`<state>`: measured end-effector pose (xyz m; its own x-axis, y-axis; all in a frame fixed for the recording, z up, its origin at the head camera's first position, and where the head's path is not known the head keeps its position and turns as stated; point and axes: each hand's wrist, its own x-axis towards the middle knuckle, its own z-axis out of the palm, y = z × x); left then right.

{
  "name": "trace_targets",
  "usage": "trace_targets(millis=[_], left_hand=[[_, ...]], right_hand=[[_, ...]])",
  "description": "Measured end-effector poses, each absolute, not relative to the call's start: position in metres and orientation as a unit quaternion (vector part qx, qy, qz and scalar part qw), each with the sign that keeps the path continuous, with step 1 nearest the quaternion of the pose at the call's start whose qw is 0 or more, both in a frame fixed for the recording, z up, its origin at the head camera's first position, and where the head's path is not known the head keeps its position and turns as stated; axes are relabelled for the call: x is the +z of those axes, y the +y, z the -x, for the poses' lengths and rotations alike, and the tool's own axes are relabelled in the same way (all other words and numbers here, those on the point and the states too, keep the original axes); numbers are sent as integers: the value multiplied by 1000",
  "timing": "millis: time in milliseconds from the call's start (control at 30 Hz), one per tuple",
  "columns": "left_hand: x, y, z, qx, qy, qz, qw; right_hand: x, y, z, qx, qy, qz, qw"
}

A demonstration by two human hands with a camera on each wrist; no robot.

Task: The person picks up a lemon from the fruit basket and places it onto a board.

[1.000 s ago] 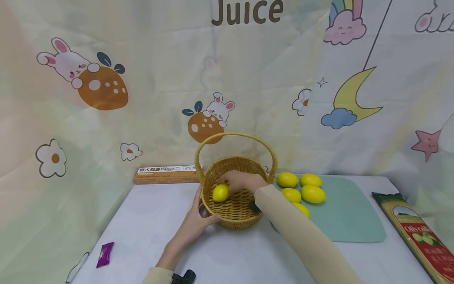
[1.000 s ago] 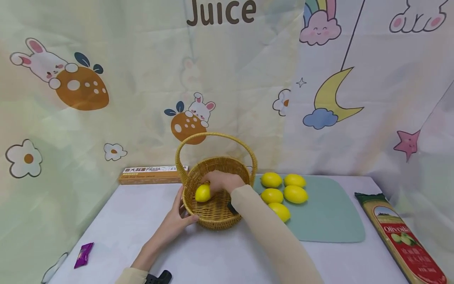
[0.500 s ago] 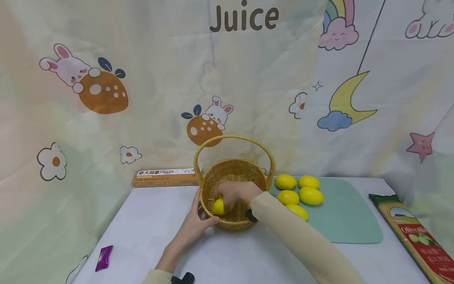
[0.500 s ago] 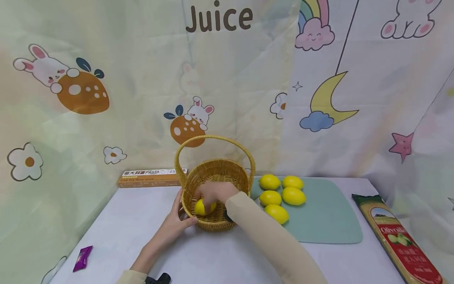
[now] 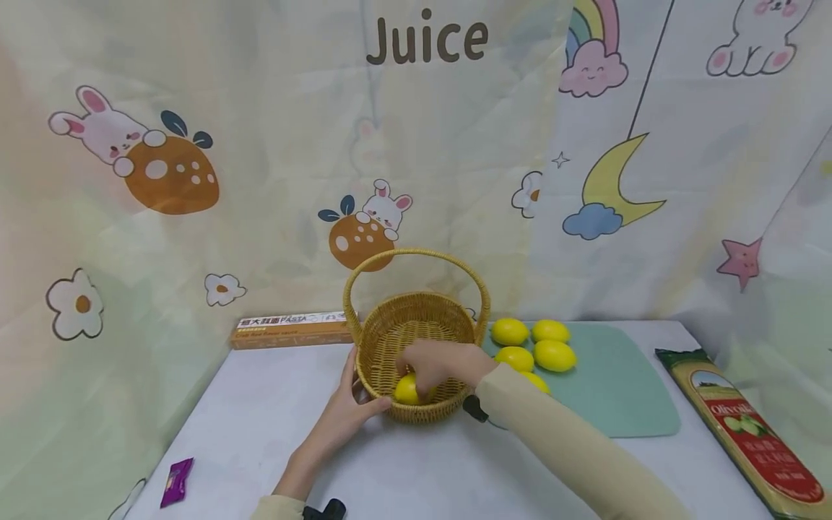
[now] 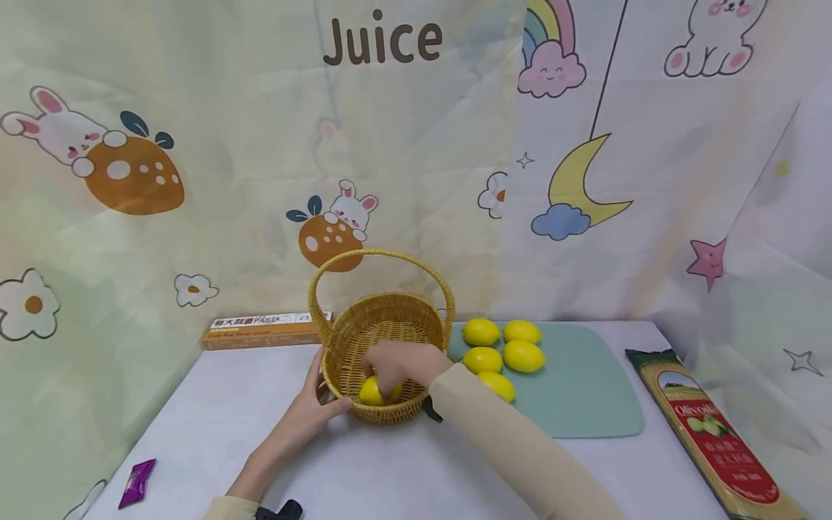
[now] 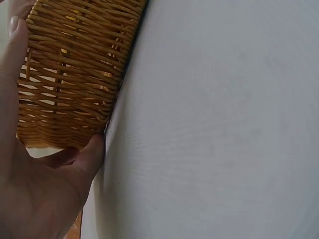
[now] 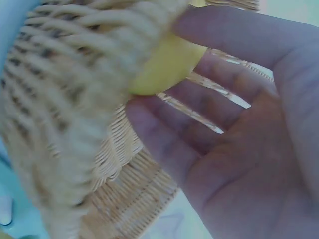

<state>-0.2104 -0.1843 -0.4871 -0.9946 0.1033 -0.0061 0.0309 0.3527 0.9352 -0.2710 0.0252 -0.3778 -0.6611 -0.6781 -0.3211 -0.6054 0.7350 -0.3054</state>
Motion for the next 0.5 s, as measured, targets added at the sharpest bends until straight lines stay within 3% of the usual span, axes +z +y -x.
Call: trace_targets(millis=[300,500], left_hand=[[-492,-185,210,568,821,-45,30],[-488,-184,208,569,821,-45,24]], right_hand=[[-385,31,264,-100,899,352,240],[-385,31,263,-87,896,380,213]])
